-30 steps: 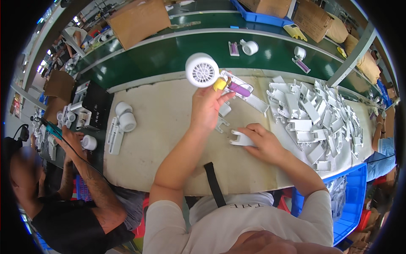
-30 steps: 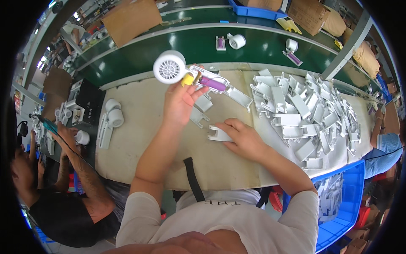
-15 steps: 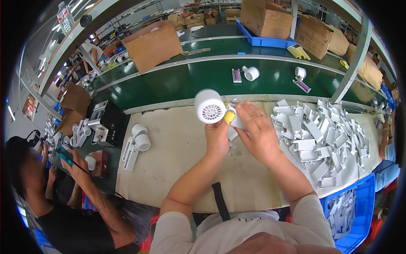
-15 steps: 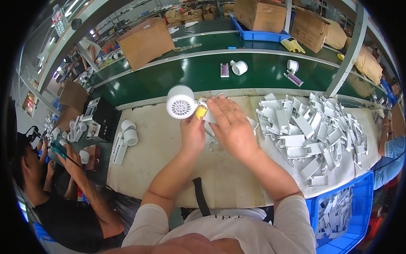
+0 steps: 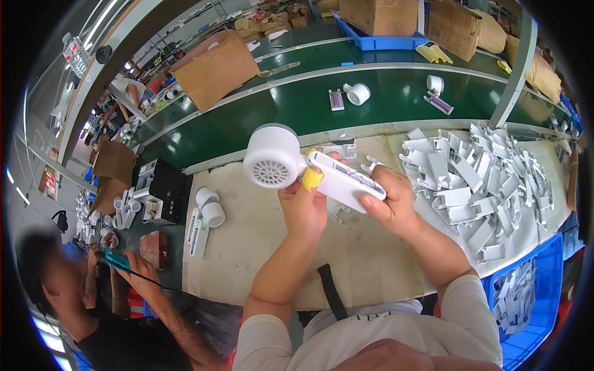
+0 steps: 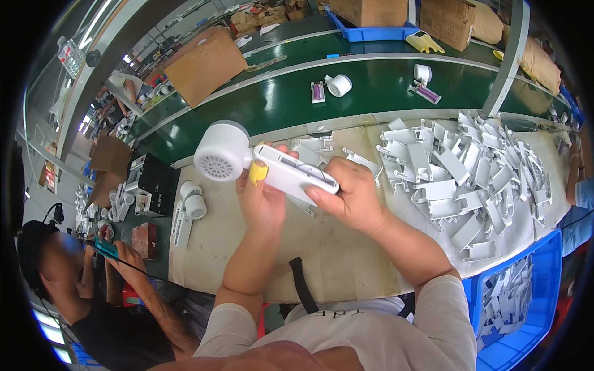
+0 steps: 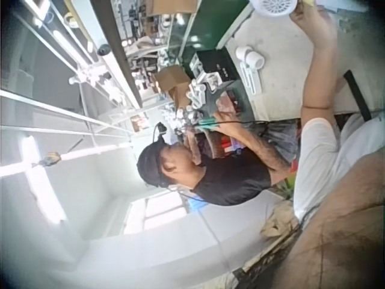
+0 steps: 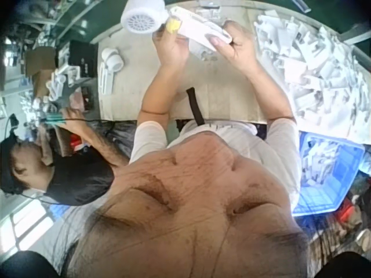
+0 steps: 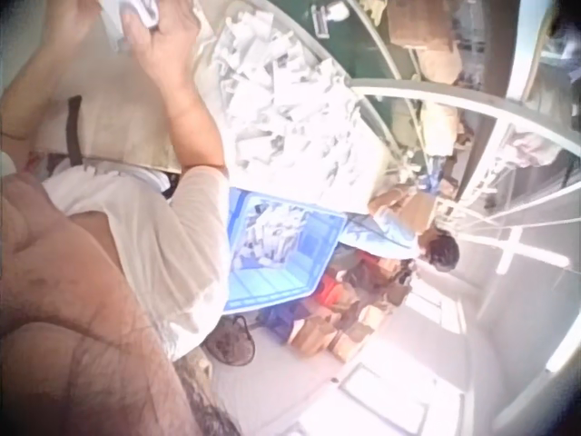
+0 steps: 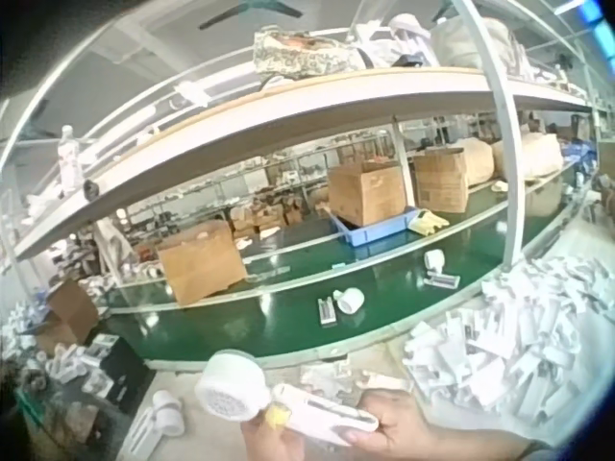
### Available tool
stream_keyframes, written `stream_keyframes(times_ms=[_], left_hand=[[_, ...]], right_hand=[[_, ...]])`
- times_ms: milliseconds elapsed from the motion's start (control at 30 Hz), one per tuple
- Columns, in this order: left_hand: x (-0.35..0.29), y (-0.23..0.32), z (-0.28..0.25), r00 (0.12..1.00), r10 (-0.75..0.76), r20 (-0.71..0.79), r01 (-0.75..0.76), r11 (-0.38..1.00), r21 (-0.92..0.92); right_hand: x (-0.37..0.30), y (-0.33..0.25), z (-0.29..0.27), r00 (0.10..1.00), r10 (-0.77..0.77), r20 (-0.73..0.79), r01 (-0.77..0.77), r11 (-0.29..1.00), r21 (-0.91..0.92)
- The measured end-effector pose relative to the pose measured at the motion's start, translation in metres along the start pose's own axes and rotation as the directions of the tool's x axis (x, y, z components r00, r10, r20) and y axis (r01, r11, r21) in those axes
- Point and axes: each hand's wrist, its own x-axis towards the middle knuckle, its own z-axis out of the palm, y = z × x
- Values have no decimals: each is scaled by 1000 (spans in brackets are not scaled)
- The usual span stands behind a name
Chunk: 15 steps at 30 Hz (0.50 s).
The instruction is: The person assembles portable fans by attaching plastic housing pieces to the battery and motor units by hand, and placing the assembled fans onto the conveyor belt.
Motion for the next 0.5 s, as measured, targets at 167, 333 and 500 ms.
stream_keyframes(times_ms=[167,333,500], left_hand=[[4,10,-2,996,-66,58,59,993,106],[45,48,-71,946,-317,64,54,350,935],[33,81,-150,971,-178,-161,35,-558,829]], right_hand=[[4,14,1,992,-122,20,121,992,35],[14,66,27,867,112,485,-72,992,-100],[62,167,31,880,407,244,-240,826,-510]])
